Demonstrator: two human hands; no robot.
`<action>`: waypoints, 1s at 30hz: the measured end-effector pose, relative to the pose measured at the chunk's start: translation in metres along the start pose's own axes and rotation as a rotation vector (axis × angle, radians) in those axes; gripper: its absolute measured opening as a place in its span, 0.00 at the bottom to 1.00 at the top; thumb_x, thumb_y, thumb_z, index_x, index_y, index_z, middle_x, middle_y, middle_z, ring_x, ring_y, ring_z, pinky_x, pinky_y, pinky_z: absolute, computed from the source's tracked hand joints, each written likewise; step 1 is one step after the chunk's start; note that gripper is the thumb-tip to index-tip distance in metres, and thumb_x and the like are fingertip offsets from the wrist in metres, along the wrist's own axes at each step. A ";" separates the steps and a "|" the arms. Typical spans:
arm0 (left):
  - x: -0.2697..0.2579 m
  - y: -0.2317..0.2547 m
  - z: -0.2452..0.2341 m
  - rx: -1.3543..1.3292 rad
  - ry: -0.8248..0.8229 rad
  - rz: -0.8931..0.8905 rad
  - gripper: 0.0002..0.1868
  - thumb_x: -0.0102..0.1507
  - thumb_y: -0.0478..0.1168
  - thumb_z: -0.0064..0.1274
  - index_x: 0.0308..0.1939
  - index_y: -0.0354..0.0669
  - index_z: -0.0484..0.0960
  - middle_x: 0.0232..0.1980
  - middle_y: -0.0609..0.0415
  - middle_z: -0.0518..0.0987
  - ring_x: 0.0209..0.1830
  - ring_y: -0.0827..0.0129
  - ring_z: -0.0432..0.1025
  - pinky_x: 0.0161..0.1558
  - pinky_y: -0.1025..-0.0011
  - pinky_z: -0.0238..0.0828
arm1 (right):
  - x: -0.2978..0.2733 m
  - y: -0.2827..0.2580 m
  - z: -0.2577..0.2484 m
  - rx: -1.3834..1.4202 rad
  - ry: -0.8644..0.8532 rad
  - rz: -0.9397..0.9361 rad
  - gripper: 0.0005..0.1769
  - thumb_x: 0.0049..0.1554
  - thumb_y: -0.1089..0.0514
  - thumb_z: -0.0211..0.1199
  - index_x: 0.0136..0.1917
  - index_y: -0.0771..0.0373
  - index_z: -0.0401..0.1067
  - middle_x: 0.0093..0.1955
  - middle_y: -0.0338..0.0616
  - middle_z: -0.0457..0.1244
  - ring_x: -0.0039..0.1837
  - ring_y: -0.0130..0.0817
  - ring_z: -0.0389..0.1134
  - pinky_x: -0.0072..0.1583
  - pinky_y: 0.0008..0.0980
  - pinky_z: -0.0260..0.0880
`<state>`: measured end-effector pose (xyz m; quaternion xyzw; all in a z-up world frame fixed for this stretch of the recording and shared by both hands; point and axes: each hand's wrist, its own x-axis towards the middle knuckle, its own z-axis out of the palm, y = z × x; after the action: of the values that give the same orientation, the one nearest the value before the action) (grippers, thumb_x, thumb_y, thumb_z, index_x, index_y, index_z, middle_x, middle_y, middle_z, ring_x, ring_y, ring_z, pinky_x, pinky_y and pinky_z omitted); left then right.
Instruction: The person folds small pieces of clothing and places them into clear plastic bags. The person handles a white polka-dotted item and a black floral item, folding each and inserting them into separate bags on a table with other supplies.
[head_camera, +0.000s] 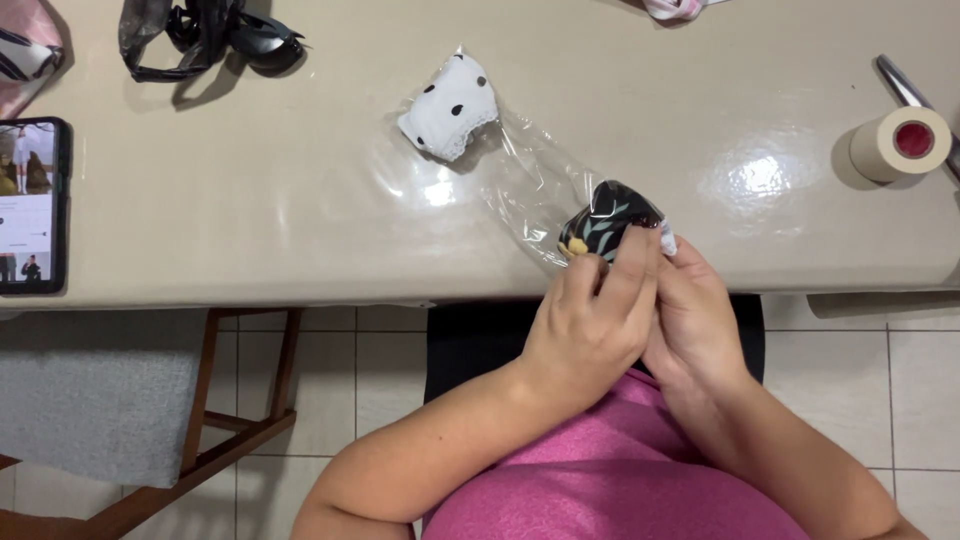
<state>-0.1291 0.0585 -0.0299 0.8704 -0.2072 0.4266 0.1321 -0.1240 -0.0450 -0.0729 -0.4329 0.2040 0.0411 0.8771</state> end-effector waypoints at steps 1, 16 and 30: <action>0.000 0.000 -0.002 -0.012 -0.006 -0.009 0.15 0.62 0.27 0.34 0.42 0.33 0.79 0.46 0.47 0.73 0.27 0.66 0.60 0.26 0.76 0.62 | -0.002 0.000 0.002 -0.051 0.011 -0.012 0.04 0.55 0.65 0.58 0.43 0.66 0.65 0.37 0.45 0.65 0.41 0.31 0.69 0.47 0.34 0.74; -0.022 0.013 0.007 -0.162 0.009 -0.073 0.15 0.62 0.28 0.34 0.42 0.34 0.79 0.49 0.47 0.73 0.26 0.64 0.61 0.25 0.75 0.62 | -0.005 0.008 -0.030 -0.826 -0.006 -0.493 0.07 0.60 0.64 0.53 0.53 0.66 0.63 0.41 0.45 0.62 0.47 0.26 0.62 0.56 0.31 0.64; -0.039 0.001 -0.012 -0.287 -0.246 -0.039 0.16 0.64 0.28 0.42 0.54 0.35 0.76 0.60 0.51 0.66 0.34 0.69 0.62 0.34 0.75 0.70 | -0.040 -0.021 -0.028 -0.542 -0.293 0.071 0.37 0.45 0.68 0.52 0.68 0.70 0.49 0.75 0.47 0.44 0.72 0.36 0.50 0.68 0.34 0.51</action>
<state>-0.1598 0.0721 -0.0537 0.8921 -0.2638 0.2804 0.2367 -0.1640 -0.0761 -0.0568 -0.6333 0.0720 0.1864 0.7477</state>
